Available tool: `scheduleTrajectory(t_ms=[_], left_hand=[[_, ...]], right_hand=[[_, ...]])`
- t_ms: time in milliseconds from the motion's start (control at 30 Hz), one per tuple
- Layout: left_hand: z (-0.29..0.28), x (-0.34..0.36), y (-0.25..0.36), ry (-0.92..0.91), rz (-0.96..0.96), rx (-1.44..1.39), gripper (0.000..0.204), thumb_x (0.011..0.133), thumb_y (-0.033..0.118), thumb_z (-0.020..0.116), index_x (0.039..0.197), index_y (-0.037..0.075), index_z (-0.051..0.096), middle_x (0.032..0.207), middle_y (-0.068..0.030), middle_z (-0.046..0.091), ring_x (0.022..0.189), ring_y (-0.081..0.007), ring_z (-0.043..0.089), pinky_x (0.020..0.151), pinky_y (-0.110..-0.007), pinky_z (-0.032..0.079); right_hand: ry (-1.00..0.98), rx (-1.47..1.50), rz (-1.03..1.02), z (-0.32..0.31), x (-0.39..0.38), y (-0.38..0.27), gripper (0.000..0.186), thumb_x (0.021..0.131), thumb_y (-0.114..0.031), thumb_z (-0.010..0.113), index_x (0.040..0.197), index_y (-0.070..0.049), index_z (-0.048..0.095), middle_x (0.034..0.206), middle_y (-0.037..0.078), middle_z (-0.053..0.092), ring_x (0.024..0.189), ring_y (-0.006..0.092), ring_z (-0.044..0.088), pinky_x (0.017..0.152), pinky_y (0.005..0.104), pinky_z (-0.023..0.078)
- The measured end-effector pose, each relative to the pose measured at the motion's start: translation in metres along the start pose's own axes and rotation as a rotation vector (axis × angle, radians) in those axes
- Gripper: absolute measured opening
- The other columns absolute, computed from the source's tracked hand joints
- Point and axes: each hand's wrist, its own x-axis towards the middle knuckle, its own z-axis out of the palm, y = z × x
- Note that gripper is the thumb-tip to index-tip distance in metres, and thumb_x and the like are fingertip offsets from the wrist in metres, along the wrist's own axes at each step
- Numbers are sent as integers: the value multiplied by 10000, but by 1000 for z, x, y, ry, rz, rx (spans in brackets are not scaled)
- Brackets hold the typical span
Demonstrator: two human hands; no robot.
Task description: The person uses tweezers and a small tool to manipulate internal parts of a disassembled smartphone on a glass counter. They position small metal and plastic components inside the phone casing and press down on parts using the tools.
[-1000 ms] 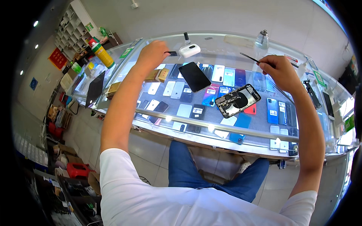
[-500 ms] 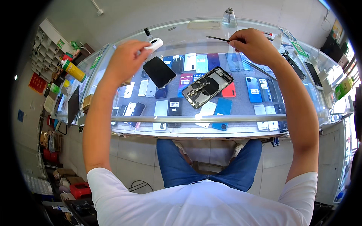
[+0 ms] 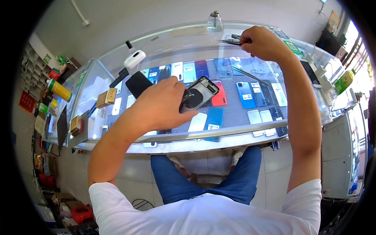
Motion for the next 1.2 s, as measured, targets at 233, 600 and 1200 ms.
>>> scheduleTrajectory(t_ms=[233, 600, 1200], left_hand=[[-1, 17, -15, 36, 157, -188, 632, 815, 340, 839, 1326, 1, 685, 1202, -154, 610, 1086, -326, 671, 967, -393, 570], [20, 14, -20, 211, 374, -255, 735, 773, 288, 832, 1404, -49, 661, 1178, -173, 618, 1083, -344, 645, 969, -411, 552], [-25, -43, -8, 914, 517, -360, 468, 870, 137, 798, 1298, -34, 715, 986, -135, 764, 981, -286, 722, 1038, -450, 522]], right_hand=[[-101, 47, 74, -3, 3, 12, 153, 915, -130, 732, 972, 2, 783, 824, 114, 770, 719, 206, 757, 710, 369, 594], [-58, -120, -59, 39, 10, -6, 204, 943, -135, 699, 1094, -65, 816, 1023, 139, 804, 967, 325, 757, 906, 440, 594], [150, -157, -176, 56, 20, -7, 245, 1008, -185, 641, 1153, -114, 825, 1143, 134, 808, 1118, 360, 740, 993, 479, 579]])
